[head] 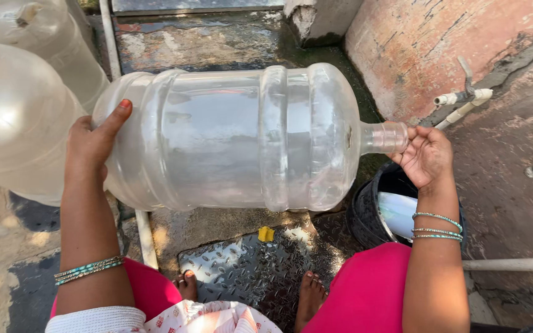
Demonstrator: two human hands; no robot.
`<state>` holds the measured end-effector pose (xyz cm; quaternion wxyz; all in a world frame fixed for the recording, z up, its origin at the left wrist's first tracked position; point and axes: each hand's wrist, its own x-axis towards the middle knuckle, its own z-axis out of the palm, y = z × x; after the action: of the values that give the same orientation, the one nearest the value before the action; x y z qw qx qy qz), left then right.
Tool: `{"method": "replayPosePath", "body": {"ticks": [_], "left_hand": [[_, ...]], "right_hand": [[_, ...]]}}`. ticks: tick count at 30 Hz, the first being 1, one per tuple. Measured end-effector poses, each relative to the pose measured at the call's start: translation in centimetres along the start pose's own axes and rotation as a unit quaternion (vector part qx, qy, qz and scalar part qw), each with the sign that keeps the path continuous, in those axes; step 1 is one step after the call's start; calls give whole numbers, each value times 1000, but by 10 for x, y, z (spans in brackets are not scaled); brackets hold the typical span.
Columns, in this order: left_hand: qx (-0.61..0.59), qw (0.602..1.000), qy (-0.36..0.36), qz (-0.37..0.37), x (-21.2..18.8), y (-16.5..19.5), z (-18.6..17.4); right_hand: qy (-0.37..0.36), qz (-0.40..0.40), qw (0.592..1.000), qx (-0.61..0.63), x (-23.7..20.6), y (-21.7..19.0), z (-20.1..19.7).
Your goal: The person repeatedly fills a large transparent water container from a tap, then pours water into a metal bucket using a white plastic jug. The person shakes the container to rinse it and repeats the filling and pouring cycle multiple times.
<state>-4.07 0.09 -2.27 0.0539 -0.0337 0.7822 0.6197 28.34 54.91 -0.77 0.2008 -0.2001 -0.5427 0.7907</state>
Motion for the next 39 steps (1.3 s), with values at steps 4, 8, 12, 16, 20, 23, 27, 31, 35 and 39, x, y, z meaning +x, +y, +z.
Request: {"method": "replayPosePath", "body": {"ticks": [4,8,12,16,20,23,27,31,35,39], "left_hand": [[-11,999,-32,-35,1,-4,3],[33,998,-29,-41,-4,0,4],[79,996,-14,-41,-11,3,2],[74,997,-17,1,-17,5,0],[49,999,3,20,-23,9,-4],[21,998,28,58,-28,14,-9],[14,996,61,57,-33,21,-17],[55,993,93,52,-34,24,-31],[91,988,113,55,-35,20,-44],[126,982,122,71,-38,17,-51]], "right_hand": [[-37,36,998,28,-4,1,-20],[-19,53,998,-40,2,16,-32],[-20,92,992,-89,8,32,-37],[-5,86,986,-143,19,51,-40],[36,76,990,-115,34,72,-37],[78,83,989,-91,47,87,-28],[103,118,983,-91,61,101,-10],[75,158,984,-38,70,118,5],[74,166,982,-53,78,140,14],[93,194,973,-77,84,156,20]]}}
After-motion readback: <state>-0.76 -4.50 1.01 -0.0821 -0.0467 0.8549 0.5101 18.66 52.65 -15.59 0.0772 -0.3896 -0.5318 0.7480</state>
